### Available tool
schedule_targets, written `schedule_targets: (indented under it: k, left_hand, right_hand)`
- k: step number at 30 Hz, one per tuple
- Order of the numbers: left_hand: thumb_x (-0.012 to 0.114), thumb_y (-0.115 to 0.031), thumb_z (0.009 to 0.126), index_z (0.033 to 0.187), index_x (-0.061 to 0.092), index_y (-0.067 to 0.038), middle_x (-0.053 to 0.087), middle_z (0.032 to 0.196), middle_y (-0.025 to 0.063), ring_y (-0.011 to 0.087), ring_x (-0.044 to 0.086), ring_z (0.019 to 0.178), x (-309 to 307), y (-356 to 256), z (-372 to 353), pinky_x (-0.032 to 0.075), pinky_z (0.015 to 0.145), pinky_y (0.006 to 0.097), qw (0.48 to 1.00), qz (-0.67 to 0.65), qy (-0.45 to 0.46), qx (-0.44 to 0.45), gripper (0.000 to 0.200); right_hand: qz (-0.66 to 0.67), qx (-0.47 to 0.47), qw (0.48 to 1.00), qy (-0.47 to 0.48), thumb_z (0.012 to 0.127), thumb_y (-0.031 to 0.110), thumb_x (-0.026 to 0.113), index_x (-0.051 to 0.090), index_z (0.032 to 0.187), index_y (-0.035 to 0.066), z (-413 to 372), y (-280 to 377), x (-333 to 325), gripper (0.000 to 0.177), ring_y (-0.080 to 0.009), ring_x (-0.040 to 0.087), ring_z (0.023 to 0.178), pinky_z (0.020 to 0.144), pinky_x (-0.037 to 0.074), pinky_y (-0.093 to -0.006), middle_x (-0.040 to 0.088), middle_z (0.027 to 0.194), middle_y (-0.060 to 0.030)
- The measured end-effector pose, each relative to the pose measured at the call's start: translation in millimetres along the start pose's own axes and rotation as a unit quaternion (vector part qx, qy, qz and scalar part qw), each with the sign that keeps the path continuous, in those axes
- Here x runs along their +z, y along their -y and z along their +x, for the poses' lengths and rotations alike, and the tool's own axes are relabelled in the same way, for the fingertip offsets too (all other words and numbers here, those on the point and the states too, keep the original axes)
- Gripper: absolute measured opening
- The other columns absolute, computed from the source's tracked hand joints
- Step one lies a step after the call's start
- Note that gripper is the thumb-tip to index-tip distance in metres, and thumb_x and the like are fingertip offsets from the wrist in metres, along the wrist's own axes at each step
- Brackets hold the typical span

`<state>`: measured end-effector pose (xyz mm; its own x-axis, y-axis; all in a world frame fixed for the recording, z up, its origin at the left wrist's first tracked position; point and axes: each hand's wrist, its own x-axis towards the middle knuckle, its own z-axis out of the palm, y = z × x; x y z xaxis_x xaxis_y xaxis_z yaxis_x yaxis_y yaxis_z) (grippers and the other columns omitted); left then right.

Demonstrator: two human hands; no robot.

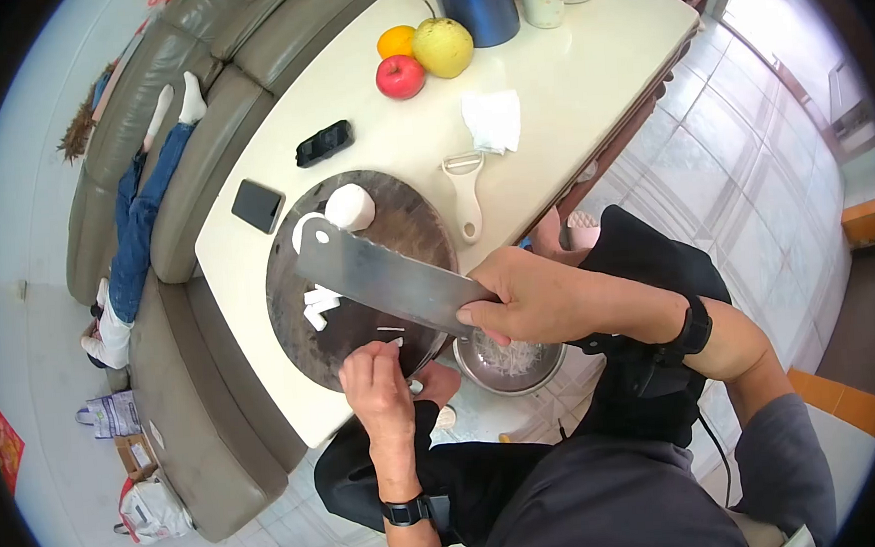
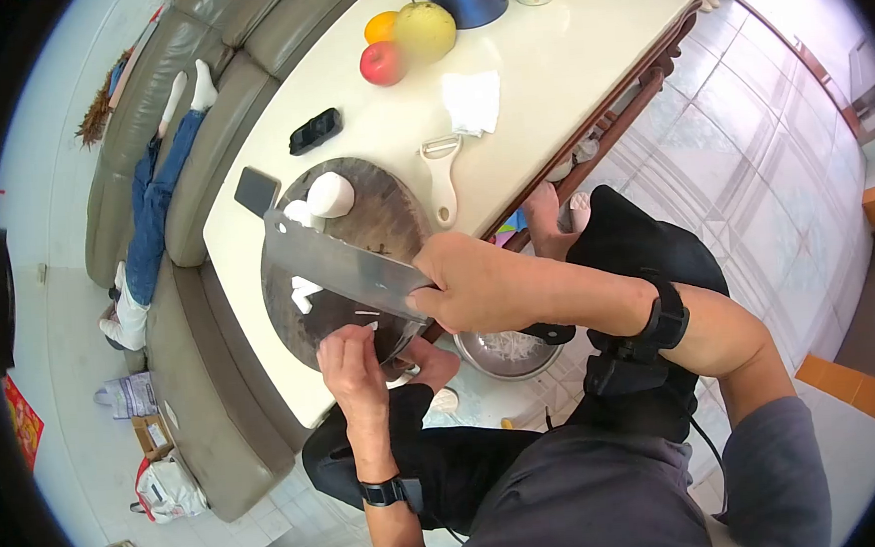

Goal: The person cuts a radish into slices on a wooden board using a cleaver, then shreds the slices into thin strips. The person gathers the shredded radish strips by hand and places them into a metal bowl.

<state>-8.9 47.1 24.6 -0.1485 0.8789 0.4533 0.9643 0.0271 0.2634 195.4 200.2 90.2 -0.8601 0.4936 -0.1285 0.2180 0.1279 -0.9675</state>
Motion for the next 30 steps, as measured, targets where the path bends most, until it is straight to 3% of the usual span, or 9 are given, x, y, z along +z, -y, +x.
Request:
schedule_targets:
  k: [2, 4, 7, 13, 15, 19, 26, 28, 30]
  left_hand:
    - [0.064, 0.010, 0.071, 0.091, 0.065, -0.003, 0.062, 0.091, 0.0096, 0.0285, 0.059, 0.086, -1.4, -0.9, -5.0, 0.046, 0.075, 0.0376, 0.999, 0.025, -0.002, 0.033, 0.024]
    - [0.063, 0.010, 0.070, 0.093, 0.065, -0.002, 0.062, 0.091, 0.0103, 0.0292, 0.059, 0.086, -4.1, -1.8, -8.7, 0.046, 0.075, 0.0383, 0.999, 0.025, 0.003, 0.035, 0.026]
    - [0.061, 0.011, 0.069, 0.096, 0.066, 0.002, 0.062, 0.093, 0.0131, 0.0311, 0.060, 0.087, -4.6, -4.8, -15.4, 0.047, 0.075, 0.0396, 0.999, 0.030, 0.007, 0.036, 0.028]
    - [0.059, 0.014, 0.069, 0.098, 0.063, 0.009, 0.061, 0.097, 0.0210, 0.0358, 0.060, 0.086, 2.8, -14.2, -33.0, 0.051, 0.072, 0.0409, 0.999, 0.012, 0.020, -0.033, 0.029]
    - [0.070, 0.007, 0.070, 0.094, 0.063, 0.008, 0.063, 0.097, 0.0182, 0.0351, 0.062, 0.085, 4.8, -14.5, -34.5, 0.051, 0.071, 0.0421, 1.000, 0.017, 0.007, -0.024, 0.025]
    - [0.062, 0.009, 0.077, 0.095, 0.060, 0.009, 0.060, 0.100, 0.0227, 0.0408, 0.059, 0.090, 9.8, -9.9, -45.8, 0.048, 0.078, 0.0474, 0.999, -0.016, 0.013, -0.036, 0.018]
    - [0.060, 0.015, 0.073, 0.104, 0.060, 0.008, 0.059, 0.103, 0.0241, 0.0435, 0.058, 0.094, 7.6, -9.0, -45.6, 0.047, 0.083, 0.0500, 0.998, -0.041, 0.019, -0.053, 0.032]
    - [0.058, 0.016, 0.072, 0.107, 0.059, 0.008, 0.059, 0.105, 0.0250, 0.0446, 0.058, 0.095, 8.7, -8.2, -46.2, 0.047, 0.084, 0.0508, 0.998, -0.045, 0.012, -0.050, 0.036]
    - [0.057, 0.018, 0.071, 0.111, 0.059, 0.008, 0.059, 0.106, 0.0259, 0.0457, 0.058, 0.096, 9.4, -6.9, -48.0, 0.047, 0.086, 0.0517, 0.998, -0.049, 0.006, -0.047, 0.040]
  right_hand:
    - [-0.038, -0.010, 0.999, -0.004, 0.082, 0.014, 0.056, 0.059, 0.064, -0.005, 2.5, -8.6, 10.8, 0.026, -0.0345, 0.058, 0.054, 0.057, 0.049, -0.0395, 0.059, 0.059, -0.0214]
    - [-0.225, -0.136, 0.960, -0.093, 0.078, 0.012, 0.060, 0.061, 0.070, -0.004, 3.3, -18.3, 24.8, 0.018, -0.0379, 0.061, 0.058, 0.058, 0.050, -0.0425, 0.061, 0.064, -0.0217]
    - [-0.343, -0.125, 0.931, -0.023, 0.072, 0.010, 0.063, 0.061, 0.072, -0.003, 1.3, -10.3, 29.7, 0.013, -0.0354, 0.063, 0.060, 0.056, 0.050, -0.0425, 0.060, 0.064, -0.0187]
    - [-0.413, -0.171, 0.893, 0.048, 0.066, 0.004, 0.062, 0.054, 0.076, -0.003, 7.1, 0.8, 34.8, 0.015, -0.0306, 0.060, 0.056, 0.049, 0.046, -0.0377, 0.057, 0.067, -0.0152]
    - [-0.427, -0.173, 0.885, 0.064, 0.065, 0.004, 0.063, 0.058, 0.074, -0.003, 12.0, 4.8, 34.7, 0.012, -0.0290, 0.062, 0.057, 0.050, 0.048, -0.0366, 0.058, 0.064, -0.0151]
    - [-0.431, -0.167, 0.882, 0.091, 0.064, 0.004, 0.064, 0.060, 0.073, -0.005, 20.1, 5.6, 36.9, 0.013, -0.0272, 0.064, 0.059, 0.051, 0.049, -0.0357, 0.060, 0.065, -0.0167]
    - [-0.458, -0.138, 0.870, 0.118, 0.065, 0.005, 0.064, 0.058, 0.076, -0.008, 25.1, 11.6, 38.8, 0.017, -0.0288, 0.064, 0.059, 0.046, 0.048, -0.0362, 0.059, 0.066, -0.0174]
    - [-0.475, -0.110, 0.859, 0.156, 0.071, 0.007, 0.061, 0.052, 0.085, -0.004, 26.4, 11.0, 38.9, 0.020, -0.0256, 0.060, 0.054, 0.045, 0.044, -0.0346, 0.054, 0.069, -0.0111]
    - [-0.481, -0.105, 0.853, 0.171, 0.070, 0.006, 0.061, 0.052, 0.084, -0.004, 29.8, 15.3, 38.0, 0.020, -0.0255, 0.060, 0.054, 0.045, 0.044, -0.0345, 0.055, 0.069, -0.0112]
